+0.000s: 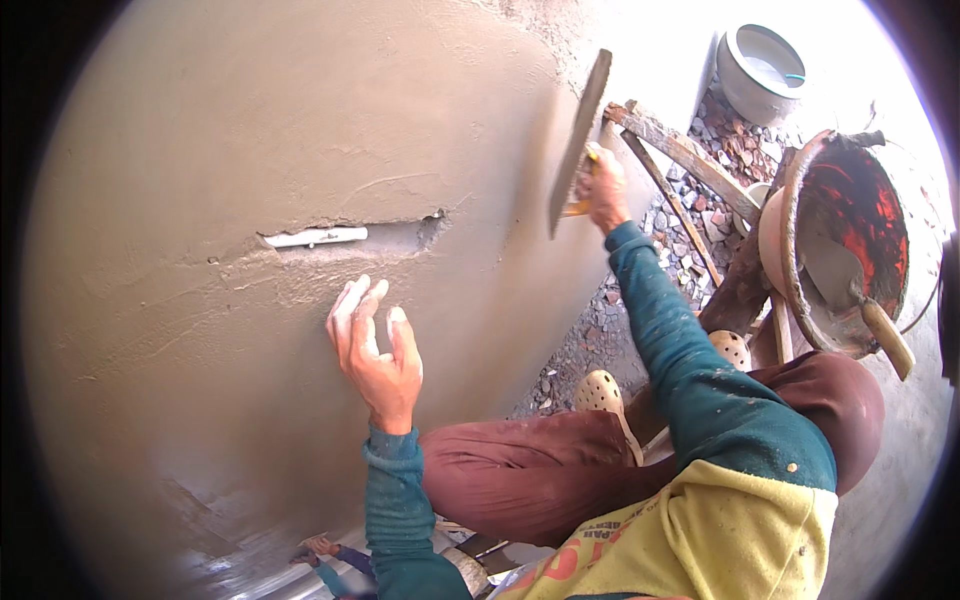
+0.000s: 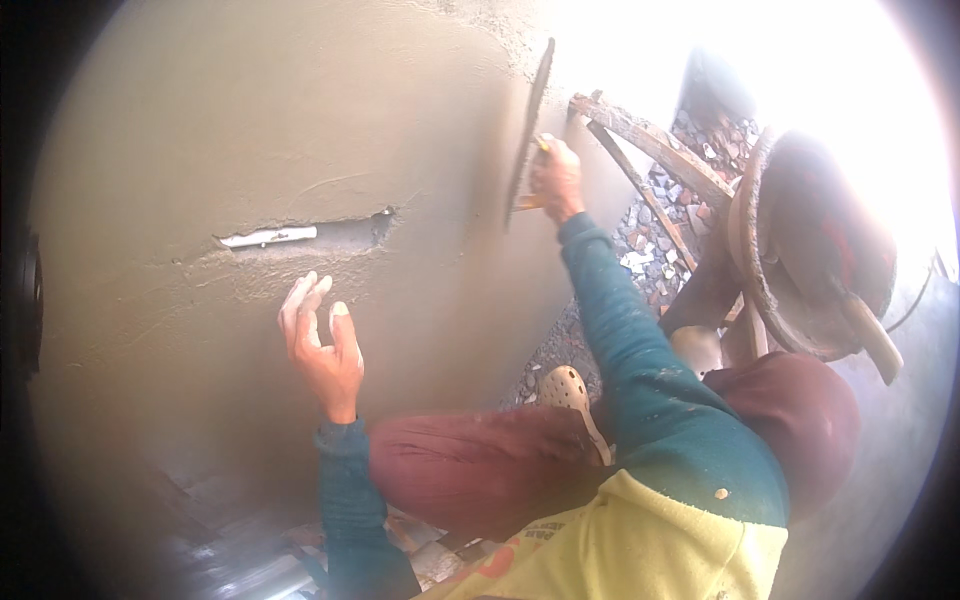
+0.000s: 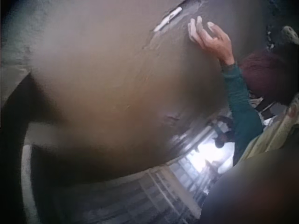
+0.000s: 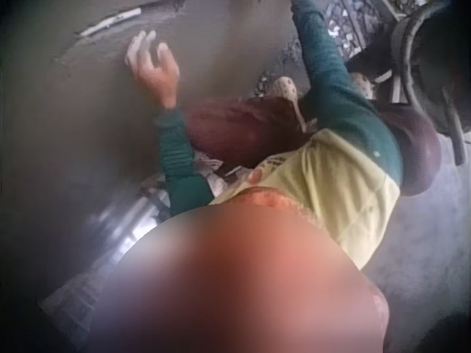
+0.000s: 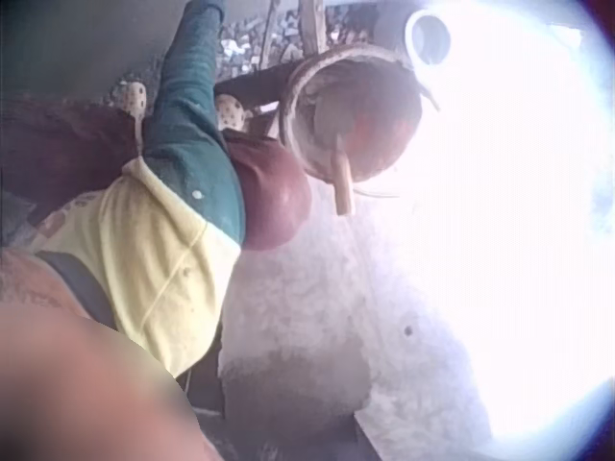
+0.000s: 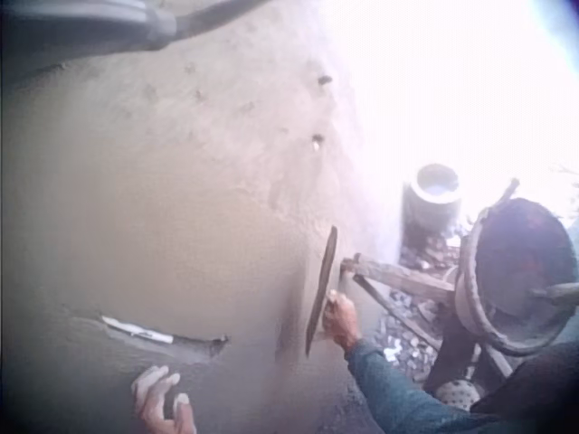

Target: The person applies wet cement to a wall using a trowel and a hawk, smoothing the surface in repeated strokes. A second worker is visible nearby, also applying plaster to the same wall.

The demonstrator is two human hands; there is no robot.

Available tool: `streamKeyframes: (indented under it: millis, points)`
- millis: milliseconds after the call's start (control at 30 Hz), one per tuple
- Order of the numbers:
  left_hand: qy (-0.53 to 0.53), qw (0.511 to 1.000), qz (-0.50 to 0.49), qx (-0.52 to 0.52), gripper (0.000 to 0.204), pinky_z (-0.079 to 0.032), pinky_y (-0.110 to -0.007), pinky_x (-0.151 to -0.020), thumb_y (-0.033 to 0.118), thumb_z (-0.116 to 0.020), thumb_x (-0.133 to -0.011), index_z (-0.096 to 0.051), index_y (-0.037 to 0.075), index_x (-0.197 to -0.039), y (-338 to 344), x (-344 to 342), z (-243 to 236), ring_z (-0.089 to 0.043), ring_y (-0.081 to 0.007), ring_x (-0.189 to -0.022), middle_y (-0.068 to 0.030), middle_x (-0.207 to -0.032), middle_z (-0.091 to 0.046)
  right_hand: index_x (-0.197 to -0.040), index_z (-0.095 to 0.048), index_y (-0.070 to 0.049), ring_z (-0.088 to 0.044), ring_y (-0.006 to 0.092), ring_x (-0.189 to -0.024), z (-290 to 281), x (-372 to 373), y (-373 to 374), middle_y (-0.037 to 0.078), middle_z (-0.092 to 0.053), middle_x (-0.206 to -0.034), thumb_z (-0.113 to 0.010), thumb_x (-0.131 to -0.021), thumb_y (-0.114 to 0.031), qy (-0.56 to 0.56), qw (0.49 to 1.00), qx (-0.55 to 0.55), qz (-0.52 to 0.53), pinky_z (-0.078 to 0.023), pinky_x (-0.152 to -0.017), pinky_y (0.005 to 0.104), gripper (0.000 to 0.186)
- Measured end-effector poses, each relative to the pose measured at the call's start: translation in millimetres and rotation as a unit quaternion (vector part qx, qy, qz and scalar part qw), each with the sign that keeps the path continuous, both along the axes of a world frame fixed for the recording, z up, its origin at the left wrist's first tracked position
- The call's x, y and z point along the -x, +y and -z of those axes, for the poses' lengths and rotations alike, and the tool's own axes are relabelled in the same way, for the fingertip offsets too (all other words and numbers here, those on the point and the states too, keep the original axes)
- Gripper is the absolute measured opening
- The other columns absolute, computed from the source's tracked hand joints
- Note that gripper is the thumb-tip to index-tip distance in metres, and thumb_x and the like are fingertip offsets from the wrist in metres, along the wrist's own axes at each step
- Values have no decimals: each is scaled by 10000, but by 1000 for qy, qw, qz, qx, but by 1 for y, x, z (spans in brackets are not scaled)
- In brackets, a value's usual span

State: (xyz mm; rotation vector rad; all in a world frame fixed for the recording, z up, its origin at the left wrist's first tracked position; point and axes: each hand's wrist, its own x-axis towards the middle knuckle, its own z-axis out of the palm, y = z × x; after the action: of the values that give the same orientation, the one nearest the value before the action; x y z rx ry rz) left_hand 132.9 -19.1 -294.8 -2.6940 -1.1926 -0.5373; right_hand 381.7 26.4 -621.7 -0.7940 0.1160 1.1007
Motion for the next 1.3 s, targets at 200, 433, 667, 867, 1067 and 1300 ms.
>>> streamKeyframes:
  millis: [200,433,667,867,1067,1300]
  points:
    - [-3,998,-31,46,282,-426,-497,-1070,53,-619,-889,-683,-10,-1156,-17,10,-19,-571,-388,-1243,-177,-1248,-650,-1170,-603,-54,-532,290,-1154,98,-63,29,133,-586,-1213,-615,-945,-248,-543,835,91,-8,-403,-981,417,298]
    - [-12,993,-70,92,243,-433,-508,-1073,56,-597,-896,-676,-5,-1117,-28,14,-27,-569,-395,-1262,-177,-1268,-645,-1193,-601,-53,-659,299,-1002,105,-90,63,140,-670,-1072,-530,-952,-57,-787,588,135,131,-532,-840,405,252]
    - [-13,992,-87,93,229,-441,-513,-1066,52,-575,-905,-679,-5,-1100,-22,6,-27,-580,-399,-1251,-187,-1253,-649,-1036,-749,-138,-670,345,-900,76,-14,47,136,-708,-994,-671,-909,-205,-565,821,53,-60,-516,-791,424,163]
    - [-34,994,-25,97,184,-445,-507,-1057,41,-599,-900,-694,0,-1052,-11,-13,-21,-583,-387,-1241,-166,-1239,-660,-999,-660,-94,-599,250,-712,54,59,-7,69,-632,-882,-591,-976,-233,-482,876,-11,10,-487,-665,430,157]
    - [-24,994,-43,99,162,-452,-498,-1043,48,-612,-901,-706,9,-1027,-20,-5,-24,-586,-382,-1234,-155,-1212,-670,-739,-455,-176,-381,130,-489,72,21,26,-37,-371,-573,-502,-991,-399,207,973,92,39,-329,-481,316,340]
    - [-39,994,-51,94,147,-455,-492,-1034,61,-621,-902,-715,12,-1003,-29,4,-31,-585,-376,-1230,-144,-1194,-674,-730,-429,-180,-349,118,-433,14,5,61,-36,-373,-561,-494,-991,-424,145,986,86,14,-325,-448,324,363]
